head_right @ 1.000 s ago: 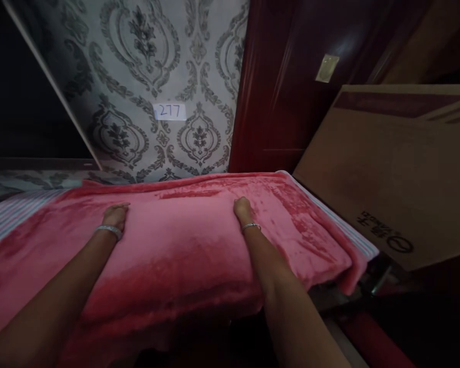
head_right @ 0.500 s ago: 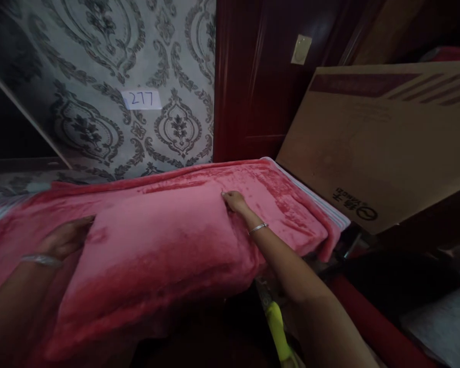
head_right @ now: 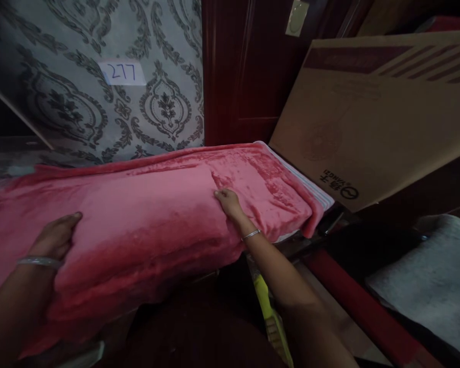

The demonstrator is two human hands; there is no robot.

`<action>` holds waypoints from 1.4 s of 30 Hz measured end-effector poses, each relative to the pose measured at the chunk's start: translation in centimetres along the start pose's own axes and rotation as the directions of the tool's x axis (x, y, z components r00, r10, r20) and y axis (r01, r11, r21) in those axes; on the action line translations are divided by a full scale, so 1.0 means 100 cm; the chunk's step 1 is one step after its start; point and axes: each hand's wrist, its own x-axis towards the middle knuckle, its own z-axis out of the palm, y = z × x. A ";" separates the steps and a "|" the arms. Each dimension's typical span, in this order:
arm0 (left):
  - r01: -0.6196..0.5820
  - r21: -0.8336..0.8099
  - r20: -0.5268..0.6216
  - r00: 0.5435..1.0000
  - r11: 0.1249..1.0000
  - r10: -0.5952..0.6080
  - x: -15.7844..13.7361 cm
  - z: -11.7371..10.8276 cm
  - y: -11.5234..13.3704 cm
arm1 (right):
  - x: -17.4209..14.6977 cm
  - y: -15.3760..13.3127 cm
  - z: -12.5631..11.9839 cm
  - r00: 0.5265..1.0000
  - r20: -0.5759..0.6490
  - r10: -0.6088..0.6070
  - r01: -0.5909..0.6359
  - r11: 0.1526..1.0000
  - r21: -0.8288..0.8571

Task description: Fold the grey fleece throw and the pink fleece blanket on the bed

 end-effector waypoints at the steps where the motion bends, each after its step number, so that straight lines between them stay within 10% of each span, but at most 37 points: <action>1: 0.104 -0.075 0.019 0.995 0.992 -0.102 -0.008 -0.004 0.002 | -0.008 0.001 -0.004 1.000 0.015 -0.013 0.013 1.000 0.022; 5: 0.249 -0.138 0.133 0.964 0.959 -0.231 -0.049 -0.023 0.000 | -0.042 0.011 -0.016 0.995 0.062 -0.079 0.075 0.996 0.055; 12: -0.290 0.357 -0.058 0.942 0.888 0.331 -0.075 -0.029 -0.046 | -0.078 0.053 0.001 0.986 -0.039 -0.164 0.165 0.986 0.021; 20: -0.392 0.414 0.067 0.913 0.822 0.402 -0.035 -0.043 -0.039 | -0.050 0.027 -0.017 0.982 0.018 -0.187 0.185 0.943 -0.278; 25: -0.678 0.509 0.408 0.733 0.531 0.545 -0.009 0.010 0.028 | -0.026 -0.060 0.069 0.780 0.426 -0.459 0.619 0.665 -0.417; 30: -0.654 0.664 0.512 0.751 0.362 0.417 0.010 0.074 0.058 | -0.005 -0.096 0.152 0.663 0.617 -0.423 0.733 0.532 -0.423; 42: -0.634 0.727 0.497 0.751 0.263 0.434 0.029 0.096 0.014 | 0.090 -0.025 0.075 0.979 0.189 -0.081 0.195 0.660 -0.726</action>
